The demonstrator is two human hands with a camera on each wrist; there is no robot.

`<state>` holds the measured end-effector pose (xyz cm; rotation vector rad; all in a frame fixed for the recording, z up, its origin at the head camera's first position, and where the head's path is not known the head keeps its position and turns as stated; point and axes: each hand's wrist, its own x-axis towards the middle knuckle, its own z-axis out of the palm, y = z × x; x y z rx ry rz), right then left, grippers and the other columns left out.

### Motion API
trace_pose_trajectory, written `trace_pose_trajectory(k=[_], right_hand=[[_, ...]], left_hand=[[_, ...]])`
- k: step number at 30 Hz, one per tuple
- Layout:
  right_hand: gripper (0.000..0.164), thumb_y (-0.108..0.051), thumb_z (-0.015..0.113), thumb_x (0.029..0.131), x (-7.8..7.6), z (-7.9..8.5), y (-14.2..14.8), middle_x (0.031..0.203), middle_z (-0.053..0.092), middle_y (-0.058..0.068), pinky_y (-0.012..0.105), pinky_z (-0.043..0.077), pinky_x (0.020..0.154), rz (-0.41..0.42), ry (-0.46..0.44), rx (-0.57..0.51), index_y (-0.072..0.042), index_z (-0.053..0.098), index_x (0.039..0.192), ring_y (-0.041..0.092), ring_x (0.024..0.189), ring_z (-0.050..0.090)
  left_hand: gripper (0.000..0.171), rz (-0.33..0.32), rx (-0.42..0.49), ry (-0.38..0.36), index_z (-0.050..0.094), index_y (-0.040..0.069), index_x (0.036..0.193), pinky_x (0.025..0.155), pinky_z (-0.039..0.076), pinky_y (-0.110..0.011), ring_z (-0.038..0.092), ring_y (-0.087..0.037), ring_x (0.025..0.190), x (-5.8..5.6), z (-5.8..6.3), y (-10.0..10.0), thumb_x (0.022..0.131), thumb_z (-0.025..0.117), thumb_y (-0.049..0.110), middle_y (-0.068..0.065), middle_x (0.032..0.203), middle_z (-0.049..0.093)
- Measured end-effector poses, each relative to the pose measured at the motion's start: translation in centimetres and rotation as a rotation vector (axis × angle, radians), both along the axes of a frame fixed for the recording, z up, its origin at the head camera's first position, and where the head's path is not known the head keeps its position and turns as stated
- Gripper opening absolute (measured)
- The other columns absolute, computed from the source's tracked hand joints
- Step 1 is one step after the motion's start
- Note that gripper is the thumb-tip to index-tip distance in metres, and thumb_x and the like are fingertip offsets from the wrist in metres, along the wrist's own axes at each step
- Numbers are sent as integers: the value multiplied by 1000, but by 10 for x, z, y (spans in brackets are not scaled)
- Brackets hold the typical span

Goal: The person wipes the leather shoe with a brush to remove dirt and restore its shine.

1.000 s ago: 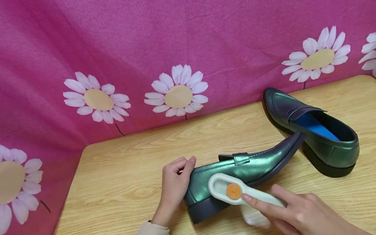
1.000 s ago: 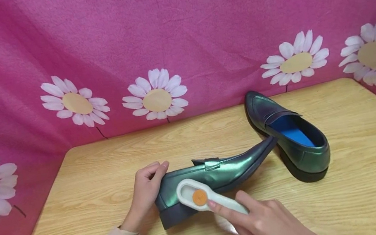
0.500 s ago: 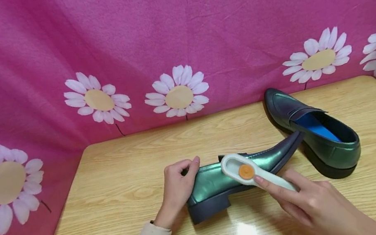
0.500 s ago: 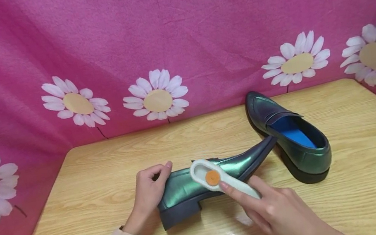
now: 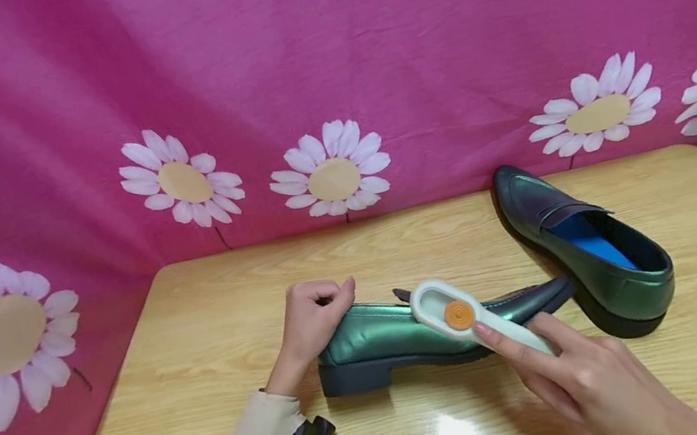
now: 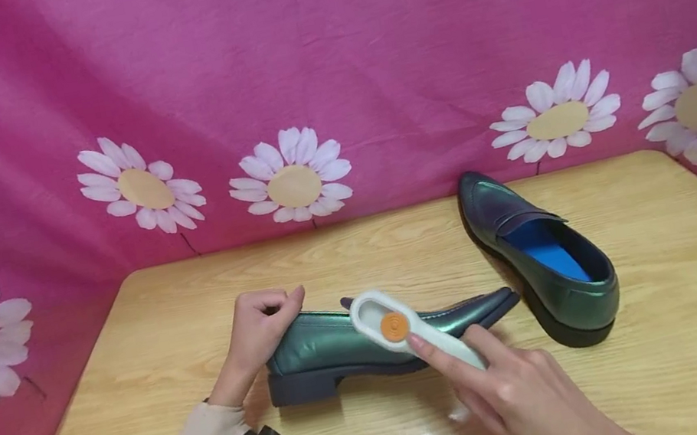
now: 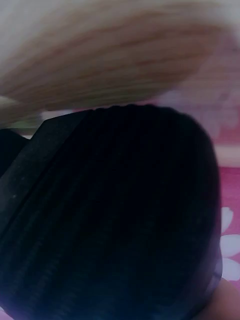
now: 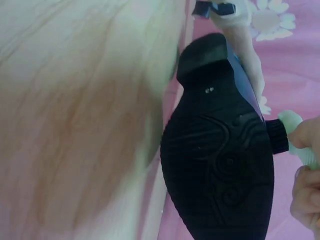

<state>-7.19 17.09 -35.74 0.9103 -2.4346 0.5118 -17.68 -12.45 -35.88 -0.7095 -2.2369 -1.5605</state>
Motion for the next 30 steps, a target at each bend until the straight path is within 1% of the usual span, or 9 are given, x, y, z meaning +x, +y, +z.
trace_pose_trajectory(k=[3,6,9,12,13,17,19,27,30], right_hand=[[53,-52,23,101,0,-1,-1,86,41,-9,6,30,47,11,-8,14,-27,52,139,-4,62,34],[52,-49,24,101,1,-4,-4,89,44,-7,6,31,47,48,-1,13,-26,54,138,-3,62,36],[54,-49,21,100,4,-9,-9,89,40,-9,6,27,46,91,-62,51,-28,50,141,-6,60,31],[55,-49,20,99,5,-11,-13,88,37,-11,6,23,46,102,-88,68,-29,48,142,-8,59,26],[55,-49,20,99,4,-11,-13,90,39,-11,6,23,46,95,-85,62,-29,47,142,-8,59,27],[49,-43,26,103,-4,-9,-11,102,52,-2,8,30,44,89,43,-4,-23,56,136,-4,58,40],[48,-43,28,103,-6,-7,-8,109,55,1,9,33,45,82,65,-8,-22,57,135,-3,57,44],[52,-50,26,103,-9,-3,-1,94,53,-4,13,43,48,-7,51,7,-24,56,136,2,61,48],[50,-47,28,103,-10,-5,-3,100,56,-1,14,46,52,29,48,-12,-22,57,135,3,65,52]], left_hand=[[48,-7,-18,6,41,4,45,51,22,-21,28,-3,48,2,9,1,87,59,-8,7,51,34],[48,13,-33,-7,40,4,44,51,21,-21,26,-3,48,1,10,0,87,59,-8,7,51,33],[49,32,-44,-20,39,4,44,51,20,-20,24,-2,48,-1,9,-2,87,59,-7,7,50,31],[49,32,-51,-21,38,5,44,51,19,-20,23,-1,48,-2,9,-7,87,59,-7,8,50,29],[49,31,-54,-19,38,5,44,51,19,-20,23,-1,48,-3,9,-8,87,59,-7,8,50,29],[49,42,-56,-29,39,4,44,51,19,-20,24,-1,47,-4,8,-12,87,60,-6,8,50,30],[48,49,-56,-37,40,3,44,51,19,-20,24,-1,47,-4,6,-13,87,60,-6,7,50,31],[48,39,-36,-9,41,4,45,51,20,-21,26,-3,47,-7,5,-12,88,60,-6,6,51,33],[48,39,-41,7,40,4,45,51,20,-21,26,-2,47,-7,4,-12,89,59,-6,7,51,33]])
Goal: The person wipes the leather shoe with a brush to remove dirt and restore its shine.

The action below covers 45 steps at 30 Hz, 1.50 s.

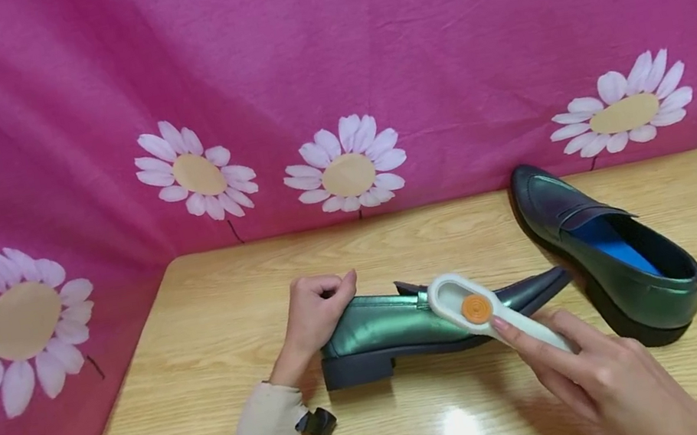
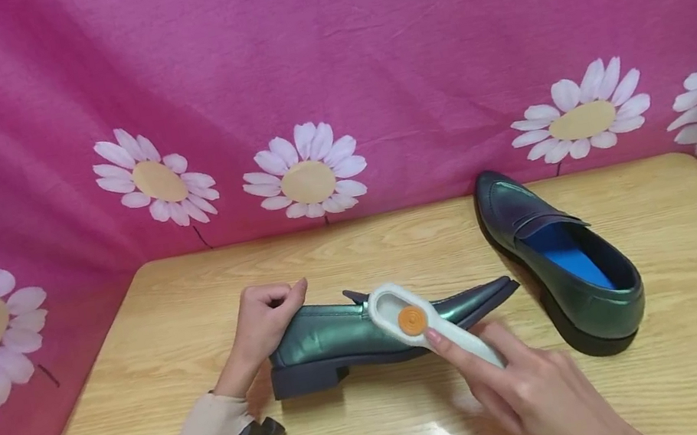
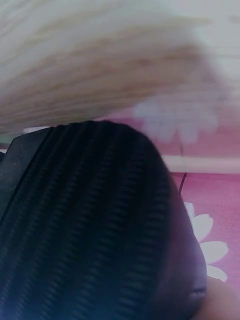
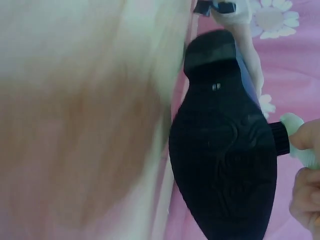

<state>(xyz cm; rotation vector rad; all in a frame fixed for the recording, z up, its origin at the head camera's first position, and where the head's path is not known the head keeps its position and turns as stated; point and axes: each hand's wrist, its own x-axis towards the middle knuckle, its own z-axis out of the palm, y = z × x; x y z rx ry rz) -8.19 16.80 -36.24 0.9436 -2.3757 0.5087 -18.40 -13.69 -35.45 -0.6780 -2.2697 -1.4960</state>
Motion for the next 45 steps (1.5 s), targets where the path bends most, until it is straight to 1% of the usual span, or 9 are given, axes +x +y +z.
trace_pose_trajectory(k=[6,10,13,20,24,29,34,39,45], right_hand=[[51,-48,28,101,5,-5,-4,117,54,4,7,39,51,70,-90,8,-25,53,139,-8,61,42],[50,-47,27,102,5,-4,-2,116,53,4,7,40,51,70,-68,11,-24,54,138,-7,60,43],[48,-44,29,103,2,-3,1,108,56,2,10,43,52,39,-6,-11,-22,58,134,-2,61,48],[49,-47,32,102,-3,-2,8,82,44,-8,10,31,50,-66,47,-95,-20,62,130,-2,60,34],[47,-45,33,102,1,-5,4,88,51,-5,11,40,51,-8,46,-63,-19,62,129,1,63,45],[48,-42,29,103,9,-12,-5,87,46,-7,6,34,48,65,-3,-30,-19,59,133,-3,60,37],[47,-43,30,103,6,-10,-2,88,50,-4,10,35,45,0,35,-50,-20,60,132,1,57,41],[49,-46,29,103,-2,-2,4,82,46,-4,13,32,45,-105,64,-50,-22,60,132,0,56,33],[48,-47,33,102,-5,-2,7,81,45,-6,14,35,48,-109,68,-114,-20,63,129,0,57,36]], left_hand=[[49,11,-6,30,40,5,45,51,19,-21,26,-1,48,-1,-1,3,89,60,-6,7,51,32],[48,12,-8,34,41,4,46,51,20,-21,26,-2,48,-1,-1,4,89,59,-5,7,51,32],[48,32,-14,40,42,4,46,51,20,-21,27,-2,48,1,-2,4,89,59,-6,7,51,31],[47,60,-30,61,43,4,46,51,20,-21,27,-2,48,5,-4,2,89,60,-6,7,51,29],[47,40,-34,63,42,4,47,52,19,-21,25,-2,48,5,-3,2,89,59,-6,8,52,28],[47,45,-36,58,42,4,47,51,19,-21,25,-1,47,5,-2,3,89,59,-6,8,51,28],[47,55,-33,53,41,4,46,51,19,-21,24,-2,47,4,-2,3,89,59,-6,7,51,27],[48,61,-12,44,40,6,47,51,19,-21,25,-2,47,3,-3,2,90,59,-5,7,51,27],[48,29,-9,57,40,6,47,51,20,-21,26,-2,47,3,-5,1,91,58,-5,8,51,28]])
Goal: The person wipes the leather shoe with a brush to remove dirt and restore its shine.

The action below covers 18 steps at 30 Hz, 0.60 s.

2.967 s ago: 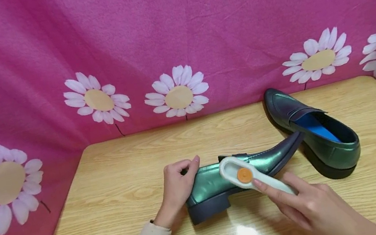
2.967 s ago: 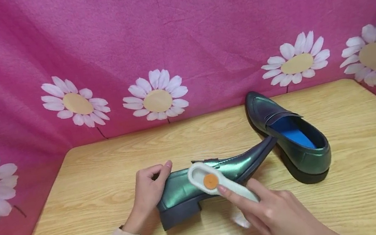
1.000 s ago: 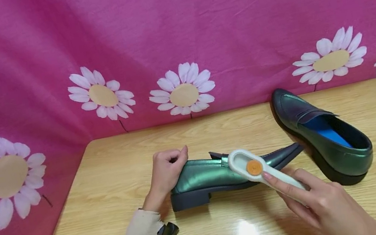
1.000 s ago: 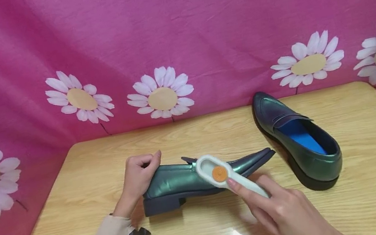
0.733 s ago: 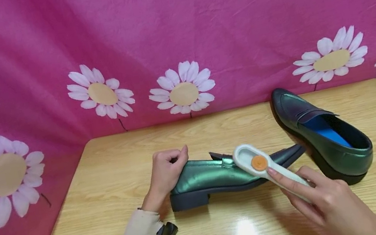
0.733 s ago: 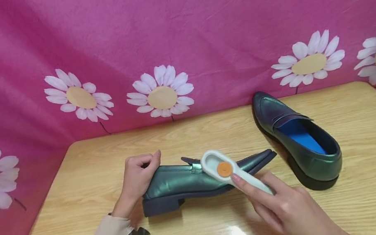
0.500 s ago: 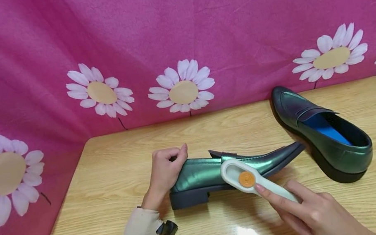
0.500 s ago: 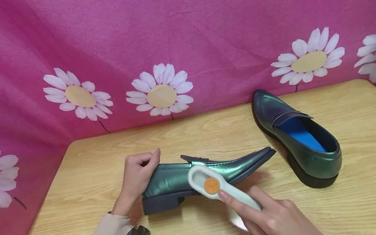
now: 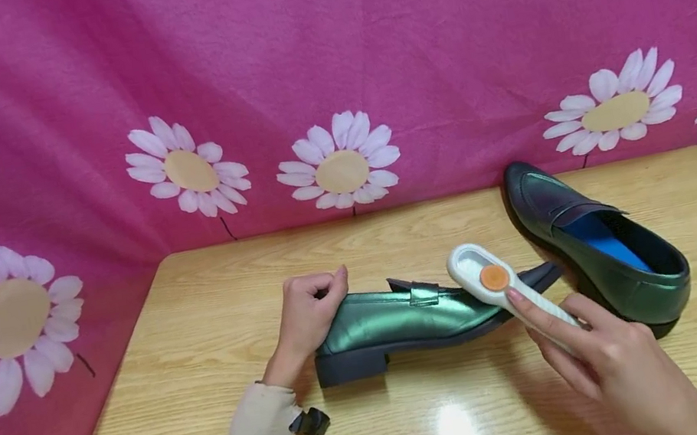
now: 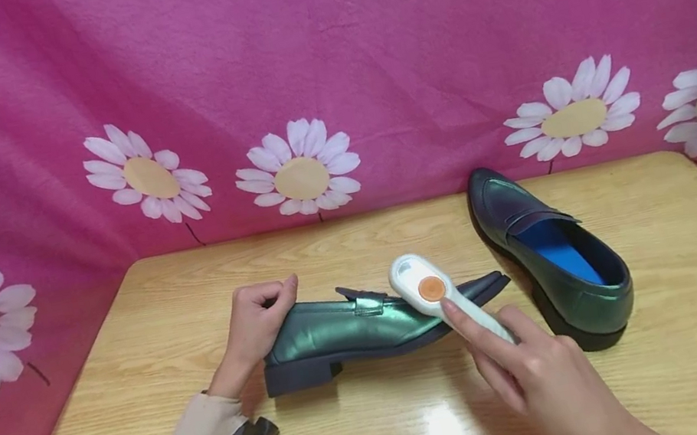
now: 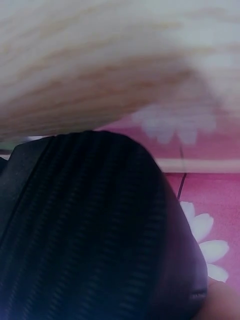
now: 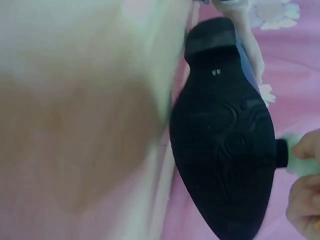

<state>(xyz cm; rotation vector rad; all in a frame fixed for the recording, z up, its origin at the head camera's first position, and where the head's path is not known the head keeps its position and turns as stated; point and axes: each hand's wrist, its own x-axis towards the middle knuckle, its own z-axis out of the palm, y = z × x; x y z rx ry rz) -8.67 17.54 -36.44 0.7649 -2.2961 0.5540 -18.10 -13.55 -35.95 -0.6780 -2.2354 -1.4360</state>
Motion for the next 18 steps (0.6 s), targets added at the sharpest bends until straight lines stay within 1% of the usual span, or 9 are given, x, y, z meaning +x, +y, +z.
trace_pose_trajectory(k=[2,7,9,10,12,14,15,17,18], right_hand=[[47,-45,34,102,3,-4,-4,83,49,-5,13,38,49,49,7,8,-18,63,129,2,60,42],[47,-43,30,102,13,-13,-18,85,46,-6,9,35,46,126,-55,59,-21,59,133,-1,59,39],[50,-46,26,102,17,-13,-19,84,39,-10,6,28,47,146,-145,81,-25,54,137,-6,59,31],[51,-47,26,101,18,-13,-19,85,38,-11,6,28,47,164,-184,101,-26,52,139,-8,59,29],[44,-41,44,100,20,-12,-18,86,37,-11,6,29,47,201,-263,137,-28,50,141,-9,58,29],[47,-44,44,98,21,-10,-16,87,36,-12,7,29,47,207,-311,171,-30,46,143,-10,59,28],[47,-45,43,98,20,-9,-15,87,38,-11,7,29,47,202,-296,184,-30,47,143,-9,59,28],[44,-44,42,100,17,-5,-12,92,46,-8,8,30,46,162,-239,181,-30,48,142,-7,58,33],[46,-47,34,101,15,-4,-11,93,49,-6,9,32,45,135,-192,170,-30,50,140,-5,59,37]], left_hand=[[48,-5,-5,2,40,6,47,51,20,-21,25,-2,47,0,0,0,91,58,-5,8,51,28],[48,3,-17,-8,40,6,48,52,19,-21,25,-2,48,1,1,-1,91,58,-4,8,52,27],[48,9,-22,-15,40,6,48,52,20,-21,26,-2,48,2,2,-2,91,58,-4,8,52,27],[48,11,-25,-16,40,6,48,52,20,-21,26,-2,48,2,2,-2,91,58,-4,8,52,27],[48,11,-29,-18,40,6,48,52,20,-21,26,-2,48,3,3,-2,91,58,-5,8,52,27],[48,9,-30,-10,40,5,47,52,20,-21,25,-2,48,3,3,-1,90,58,-5,8,52,27],[48,9,-30,-5,40,5,47,52,20,-21,25,-2,48,3,4,0,90,58,-5,8,52,27],[48,10,-29,1,40,5,47,52,19,-21,24,-2,48,3,4,1,90,58,-6,8,52,26],[48,10,-29,2,39,5,47,52,19,-21,24,-2,48,3,4,2,90,58,-6,8,52,26]])
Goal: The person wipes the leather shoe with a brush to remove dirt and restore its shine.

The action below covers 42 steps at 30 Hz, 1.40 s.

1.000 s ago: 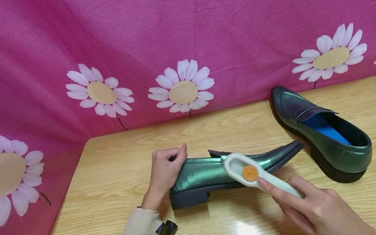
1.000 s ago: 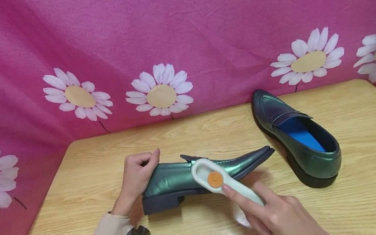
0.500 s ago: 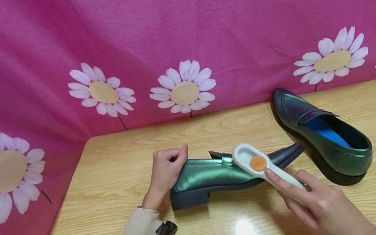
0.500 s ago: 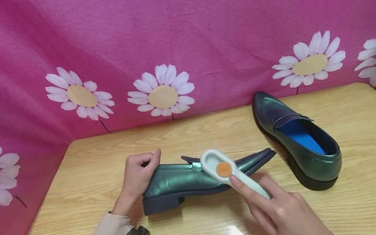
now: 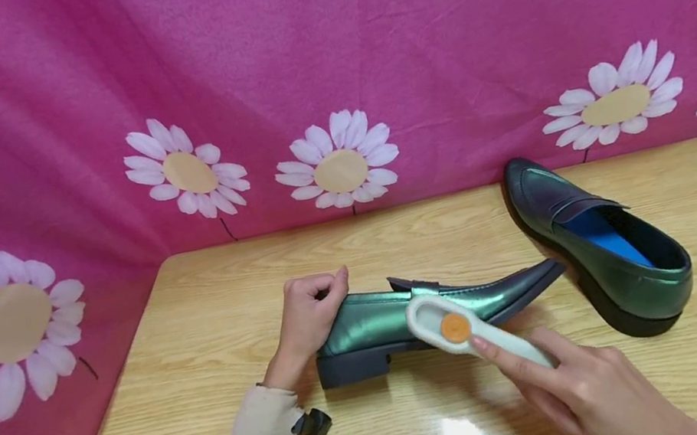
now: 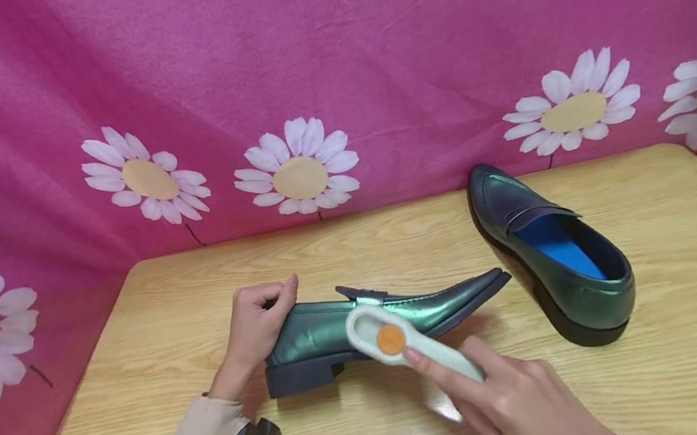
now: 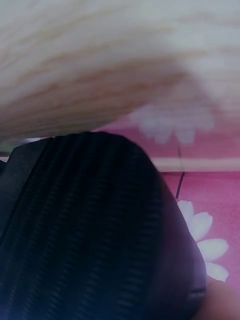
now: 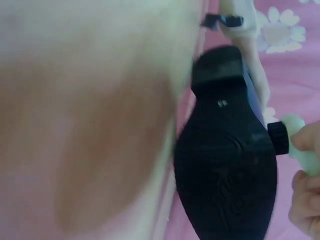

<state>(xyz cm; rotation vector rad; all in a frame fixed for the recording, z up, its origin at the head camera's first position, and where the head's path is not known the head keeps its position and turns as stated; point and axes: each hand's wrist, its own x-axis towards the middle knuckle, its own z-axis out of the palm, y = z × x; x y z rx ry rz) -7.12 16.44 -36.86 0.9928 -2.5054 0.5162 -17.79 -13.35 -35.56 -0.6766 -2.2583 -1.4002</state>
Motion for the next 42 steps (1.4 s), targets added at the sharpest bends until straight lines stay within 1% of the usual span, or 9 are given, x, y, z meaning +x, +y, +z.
trace_pose_trajectory(k=[1,8,15,21,24,29,36,38,42], right_hand=[[52,-50,24,101,-3,1,2,94,51,-4,11,34,45,-23,59,-13,-29,52,139,-3,58,38],[51,-49,25,102,-12,3,13,82,45,-3,15,25,42,-149,186,-65,-27,60,132,0,55,27],[44,-42,33,103,-11,-5,5,85,51,-3,7,27,44,60,212,-55,-22,64,127,1,54,35],[51,-49,27,101,-4,-6,1,83,40,-11,5,25,47,129,28,4,-27,55,135,-10,57,26],[52,-50,24,100,-3,-4,1,86,42,-11,6,30,48,109,-11,12,-28,52,138,-10,59,31],[50,-48,26,103,-8,0,3,96,55,-3,10,40,50,3,95,-59,-25,57,135,2,63,47],[51,-51,28,101,-13,5,12,82,46,-6,11,30,49,-146,130,-106,-27,59,133,-1,59,32],[51,-51,28,101,-14,5,13,83,45,-8,10,30,50,-120,124,-105,-26,60,133,-1,61,34],[49,-47,30,102,-14,1,10,96,54,-4,9,42,54,40,113,-68,-23,58,134,-1,64,47]], left_hand=[[48,3,1,0,39,5,47,52,19,-21,23,-2,48,0,0,0,90,58,-5,8,52,26],[49,4,-14,-13,37,6,48,52,19,-21,23,-2,48,1,1,0,91,58,-4,7,52,24],[48,2,-27,-7,38,6,48,52,20,-21,23,-2,48,2,2,0,91,58,-4,8,52,25],[48,3,-31,1,38,6,48,52,20,-21,23,-2,49,2,2,-1,91,58,-5,8,52,25],[49,6,-29,8,37,6,48,52,19,-21,23,-2,49,2,1,0,90,58,-5,8,53,25],[49,18,-17,2,35,7,48,53,19,-21,21,-2,50,0,-1,0,91,58,-5,7,53,24],[49,17,-11,-21,37,7,49,53,19,-22,23,-3,49,1,0,1,91,57,-4,7,53,25],[49,14,-15,-19,37,7,49,53,19,-22,23,-3,49,2,1,1,92,57,-3,8,53,25],[49,16,-24,-6,37,7,48,53,20,-21,24,-3,50,2,1,1,91,57,-3,8,53,26]])
